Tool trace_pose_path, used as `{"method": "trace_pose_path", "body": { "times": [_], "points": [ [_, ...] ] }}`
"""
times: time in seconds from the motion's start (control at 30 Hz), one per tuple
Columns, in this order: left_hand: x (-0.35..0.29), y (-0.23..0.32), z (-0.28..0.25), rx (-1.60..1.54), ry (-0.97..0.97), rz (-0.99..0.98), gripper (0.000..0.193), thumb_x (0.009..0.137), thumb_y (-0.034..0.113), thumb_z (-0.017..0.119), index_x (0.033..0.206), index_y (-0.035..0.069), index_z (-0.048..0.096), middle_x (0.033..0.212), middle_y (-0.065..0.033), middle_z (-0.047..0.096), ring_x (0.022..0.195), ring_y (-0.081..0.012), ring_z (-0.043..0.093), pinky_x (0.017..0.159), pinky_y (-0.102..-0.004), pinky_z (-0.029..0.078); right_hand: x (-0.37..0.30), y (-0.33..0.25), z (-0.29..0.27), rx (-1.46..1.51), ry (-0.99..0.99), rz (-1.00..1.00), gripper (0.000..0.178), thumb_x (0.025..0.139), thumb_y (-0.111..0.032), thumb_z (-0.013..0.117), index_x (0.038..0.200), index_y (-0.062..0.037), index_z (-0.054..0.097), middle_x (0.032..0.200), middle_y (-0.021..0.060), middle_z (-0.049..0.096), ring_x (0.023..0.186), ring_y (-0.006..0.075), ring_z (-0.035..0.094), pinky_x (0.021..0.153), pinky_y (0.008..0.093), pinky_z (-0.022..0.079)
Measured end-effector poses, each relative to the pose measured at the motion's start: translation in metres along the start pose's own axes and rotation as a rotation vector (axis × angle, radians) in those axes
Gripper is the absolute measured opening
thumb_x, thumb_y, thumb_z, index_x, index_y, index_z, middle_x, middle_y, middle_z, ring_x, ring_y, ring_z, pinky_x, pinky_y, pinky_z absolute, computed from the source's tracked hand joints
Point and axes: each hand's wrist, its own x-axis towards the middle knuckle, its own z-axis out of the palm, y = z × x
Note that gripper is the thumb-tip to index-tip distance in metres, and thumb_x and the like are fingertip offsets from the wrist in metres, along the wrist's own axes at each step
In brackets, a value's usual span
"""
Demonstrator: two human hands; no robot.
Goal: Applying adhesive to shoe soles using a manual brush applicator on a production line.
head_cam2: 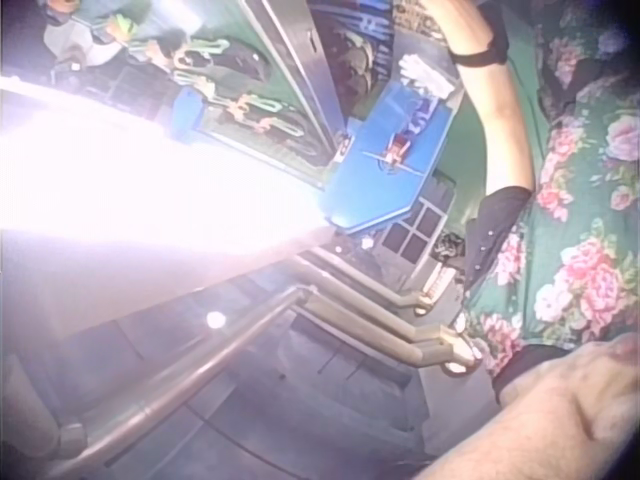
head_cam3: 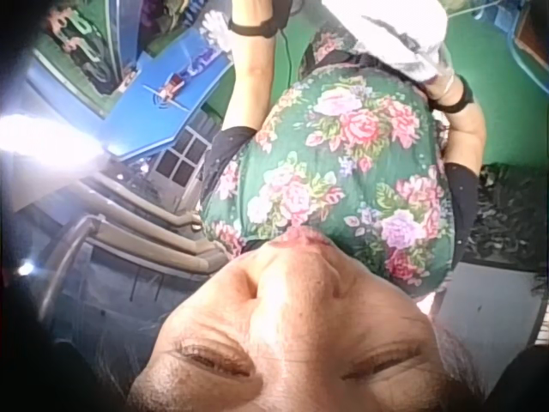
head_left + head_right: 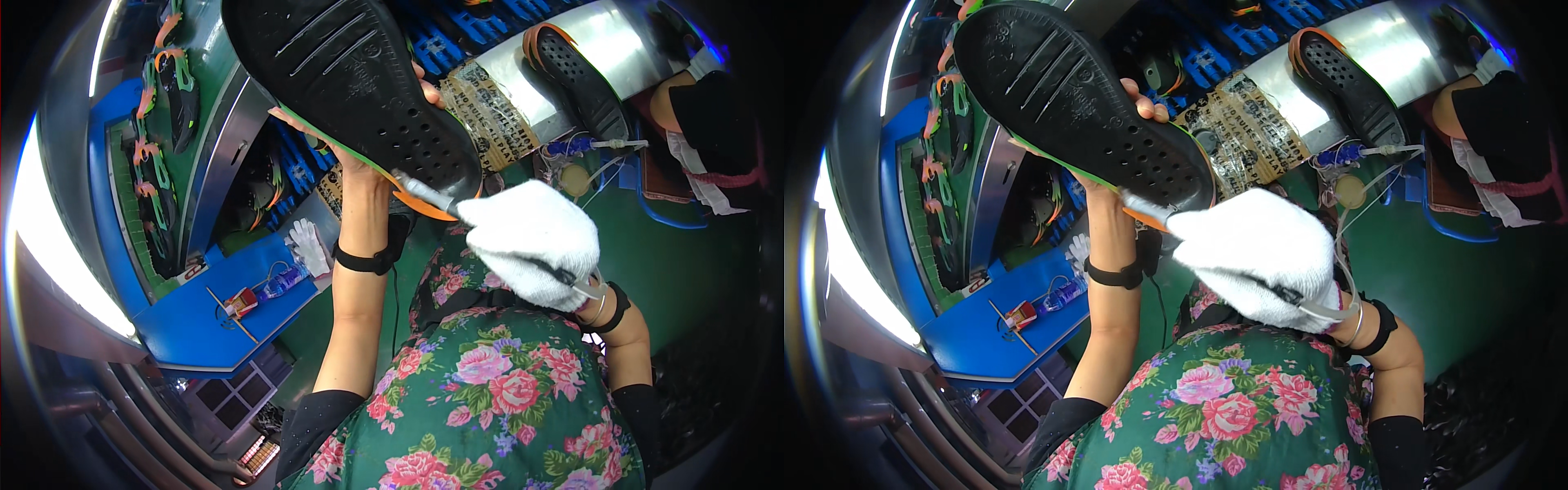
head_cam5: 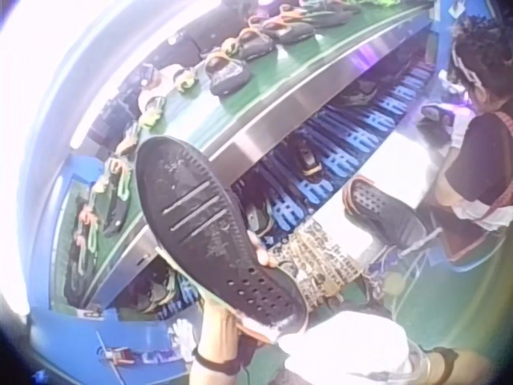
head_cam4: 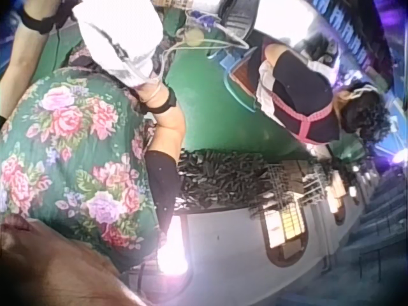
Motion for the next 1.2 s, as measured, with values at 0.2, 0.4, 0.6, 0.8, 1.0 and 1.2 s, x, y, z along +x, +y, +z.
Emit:
{"method": "trace_pose_path", "body": {
  "times": [0.2, 0.4, 0.6, 0.8, 1.0, 1.2],
  "points": [
    [0.006, -0.004, 0.012, 0.0, -0.045, 0.023, 0.118, 0.074, 0.09, 0.064, 0.139, -0.007, 0.055, 0.132, -0.0175, 0.061, 0.116, -0.0339, 0.064, 0.105, -0.0474, 0.053, -0.016, 0.014, 0.001, -0.079, 0.072, -0.019, 0.024, 0.073, 0.006, 0.083, 0.095, -0.005, 0.078, 0.103, 0.0153, 0.079, 0.089, 0.0292, 0.076, 0.079, 0.0368, 0.06],
    [0.009, -0.006, 0.012, 0.059, -0.025, 0.0, 0.123, 0.072, 0.097, 0.056, 0.139, -0.006, 0.055, 0.13, -0.0167, 0.061, 0.112, -0.0339, 0.064, 0.101, -0.047, 0.054, -0.014, 0.022, -0.002, 0.193, -0.004, 0.074, 0.023, 0.077, 0.002, 0.082, 0.099, -0.0045, 0.079, 0.104, 0.0144, 0.08, 0.085, 0.0263, 0.075, 0.076, 0.0362, 0.06],
    [0.013, -0.008, 0.009, -0.005, -0.045, -0.017, 0.123, 0.072, 0.1, 0.051, 0.144, 0.0, 0.055, 0.129, -0.0162, 0.062, 0.11, -0.0331, 0.063, 0.1, -0.0481, 0.053, -0.015, 0.026, -0.008, -0.116, -0.007, -0.137, 0.033, 0.078, 0.001, 0.081, 0.11, -0.008, 0.08, 0.111, 0.0122, 0.079, 0.09, 0.0248, 0.075, 0.079, 0.0347, 0.06],
    [0.014, -0.003, 0.007, 0.047, -0.004, -0.07, 0.125, 0.072, 0.101, 0.045, 0.149, 0.002, 0.051, 0.132, -0.0177, 0.064, 0.111, -0.0362, 0.067, 0.093, -0.0507, 0.06, -0.013, 0.029, -0.005, 0.207, -0.16, -0.117, 0.032, 0.079, -0.007, 0.083, 0.11, -0.0112, 0.081, 0.109, 0.007, 0.08, 0.089, 0.0247, 0.075, 0.076, 0.0348, 0.06],
    [0.02, -0.009, 0.009, -0.014, -0.013, -0.206, 0.125, 0.073, 0.101, 0.044, 0.15, 0.003, 0.05, 0.133, -0.0186, 0.064, 0.11, -0.0367, 0.069, 0.09, -0.0516, 0.062, -0.02, 0.031, 0.0, -0.016, -0.28, -0.121, 0.031, 0.083, -0.004, 0.079, 0.114, -0.0076, 0.079, 0.108, 0.0109, 0.08, 0.09, 0.0248, 0.075, 0.073, 0.0335, 0.06],
    [0.016, -0.009, 0.011, -0.055, -0.004, -0.296, 0.125, 0.074, 0.101, 0.042, 0.151, 0.003, 0.049, 0.134, -0.0196, 0.064, 0.109, -0.0371, 0.071, 0.087, -0.0524, 0.064, -0.007, 0.031, 0.001, 0.298, -0.241, -0.177, 0.029, 0.077, -0.003, 0.082, 0.105, -0.0111, 0.082, 0.106, 0.0079, 0.081, 0.087, 0.0254, 0.075, 0.074, 0.0353, 0.06]
  ]
}}
